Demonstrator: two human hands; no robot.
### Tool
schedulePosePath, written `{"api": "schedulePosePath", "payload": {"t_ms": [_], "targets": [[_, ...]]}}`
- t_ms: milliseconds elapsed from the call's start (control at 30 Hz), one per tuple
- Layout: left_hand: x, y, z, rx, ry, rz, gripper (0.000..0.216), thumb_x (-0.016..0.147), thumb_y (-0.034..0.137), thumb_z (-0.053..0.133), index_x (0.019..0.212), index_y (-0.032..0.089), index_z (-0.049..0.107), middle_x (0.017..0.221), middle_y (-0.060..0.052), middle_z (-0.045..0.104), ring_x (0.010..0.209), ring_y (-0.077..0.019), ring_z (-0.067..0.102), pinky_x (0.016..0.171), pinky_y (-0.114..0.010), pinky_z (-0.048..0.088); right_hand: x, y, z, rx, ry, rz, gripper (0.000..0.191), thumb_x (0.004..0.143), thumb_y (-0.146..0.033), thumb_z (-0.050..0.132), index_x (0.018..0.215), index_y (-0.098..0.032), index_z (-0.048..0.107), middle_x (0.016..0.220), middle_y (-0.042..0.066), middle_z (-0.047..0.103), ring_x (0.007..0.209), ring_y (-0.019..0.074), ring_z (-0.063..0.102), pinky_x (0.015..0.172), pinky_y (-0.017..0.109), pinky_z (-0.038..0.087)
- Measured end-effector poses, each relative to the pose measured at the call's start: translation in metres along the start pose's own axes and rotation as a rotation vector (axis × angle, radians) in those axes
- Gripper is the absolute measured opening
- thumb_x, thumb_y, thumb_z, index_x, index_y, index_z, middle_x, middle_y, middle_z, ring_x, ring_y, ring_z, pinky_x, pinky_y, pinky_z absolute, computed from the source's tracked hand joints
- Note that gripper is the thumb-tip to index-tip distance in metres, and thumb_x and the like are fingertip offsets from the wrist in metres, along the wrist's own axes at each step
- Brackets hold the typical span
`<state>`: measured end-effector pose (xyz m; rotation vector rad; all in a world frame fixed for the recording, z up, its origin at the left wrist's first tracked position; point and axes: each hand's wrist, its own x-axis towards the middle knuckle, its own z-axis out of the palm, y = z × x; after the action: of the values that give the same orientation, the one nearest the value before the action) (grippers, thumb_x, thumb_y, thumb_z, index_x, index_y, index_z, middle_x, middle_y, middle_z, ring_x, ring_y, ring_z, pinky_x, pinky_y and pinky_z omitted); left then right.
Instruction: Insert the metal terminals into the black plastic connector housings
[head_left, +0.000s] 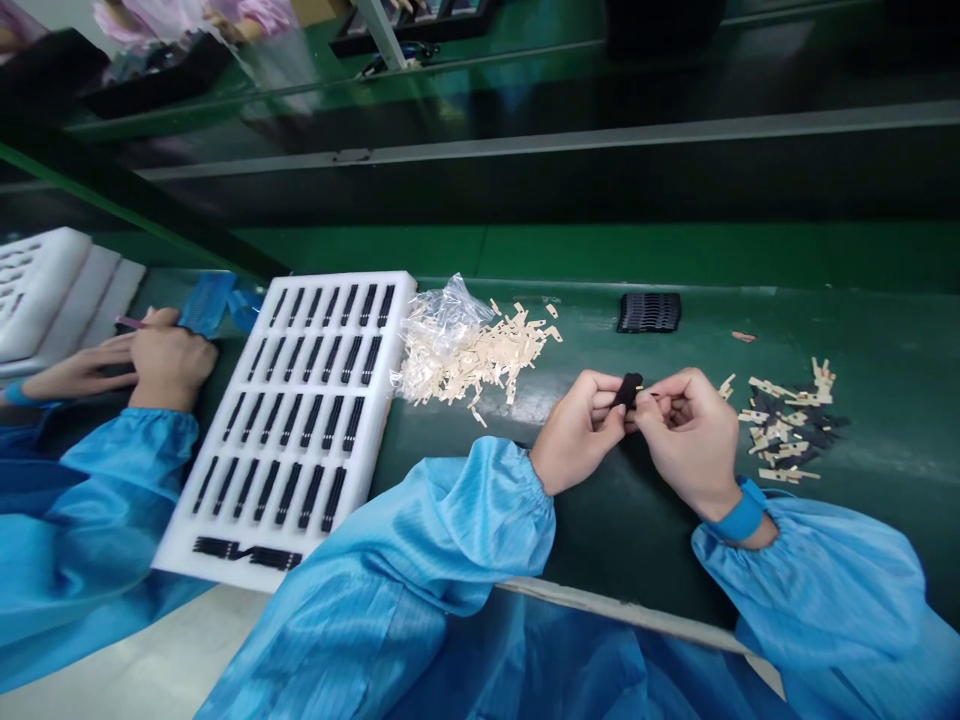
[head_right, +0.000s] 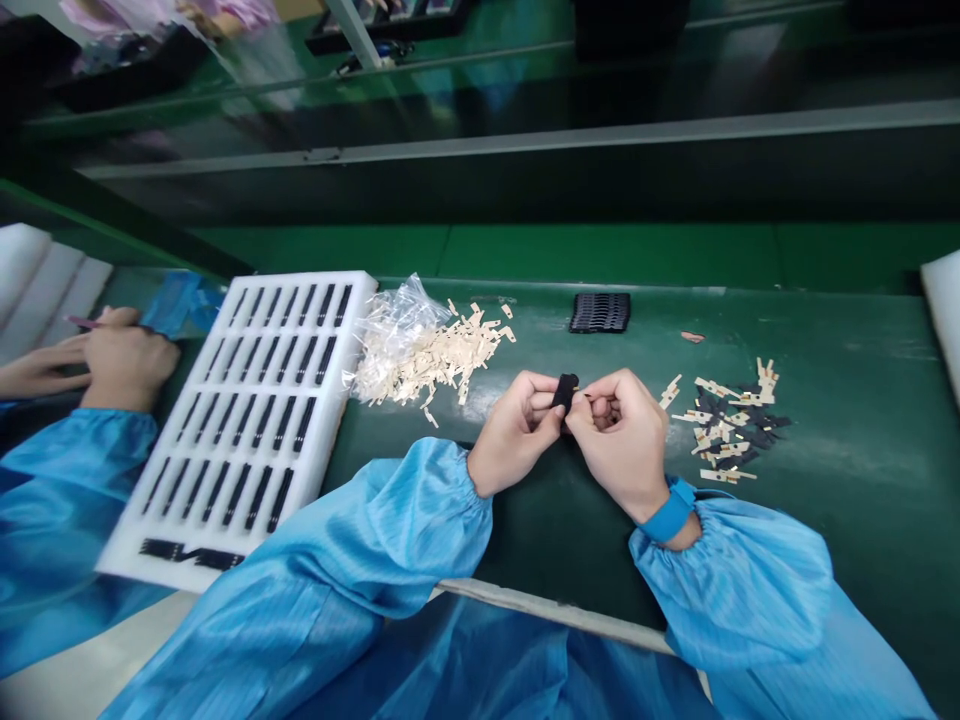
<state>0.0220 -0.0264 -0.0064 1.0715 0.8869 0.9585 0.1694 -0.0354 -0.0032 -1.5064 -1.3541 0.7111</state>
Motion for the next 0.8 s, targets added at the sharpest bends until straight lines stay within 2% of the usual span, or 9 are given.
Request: {"api": "schedulePosePath", "payload": {"t_ms": [267,633,800], "targets": [[0.002,-0.001,-0.011,0.154,-0.029,0.083,0.025,0.097,0.026,0.063,0.120,0.017,0.059,0.115,-0.010,0.076,0.106,-0.0193,0.076,0.095,-0.030,0.059,0.004,-0.003,-0.002,0.061,-0.042,0.043,0.012,0.083,-0.026,0.069,0.080,-0.023,0.058,0.065,-0.003,0.057,0.052,0.0125,0.055,0.049,0.027,0.047],[0.002,0.003,-0.020,0.384,-0.031,0.186,0.032,0.101,0.030,0.055,0.131,0.021,0.065,0.119,-0.008,0.075,0.097,-0.0164,0.077,0.092,-0.029,0.061,0.013,-0.005,-0.003,0.156,-0.069,0.144,0.015,0.079,-0.032,0.072,0.079,-0.022,0.061,0.064,-0.001,0.064,0.052,0.0128,0.056,0.047,0.024,0.045],[0.003,0.002,-0.019,0.291,-0.035,0.127,0.035,0.100,0.035,0.058,0.131,0.020,0.064,0.117,-0.008,0.076,0.096,-0.0168,0.077,0.090,-0.029,0.062,0.014,-0.004,-0.004,0.119,-0.060,0.147,0.015,0.083,-0.033,0.072,0.086,-0.022,0.062,0.068,-0.001,0.063,0.055,0.0133,0.058,0.049,0.025,0.046]]}}
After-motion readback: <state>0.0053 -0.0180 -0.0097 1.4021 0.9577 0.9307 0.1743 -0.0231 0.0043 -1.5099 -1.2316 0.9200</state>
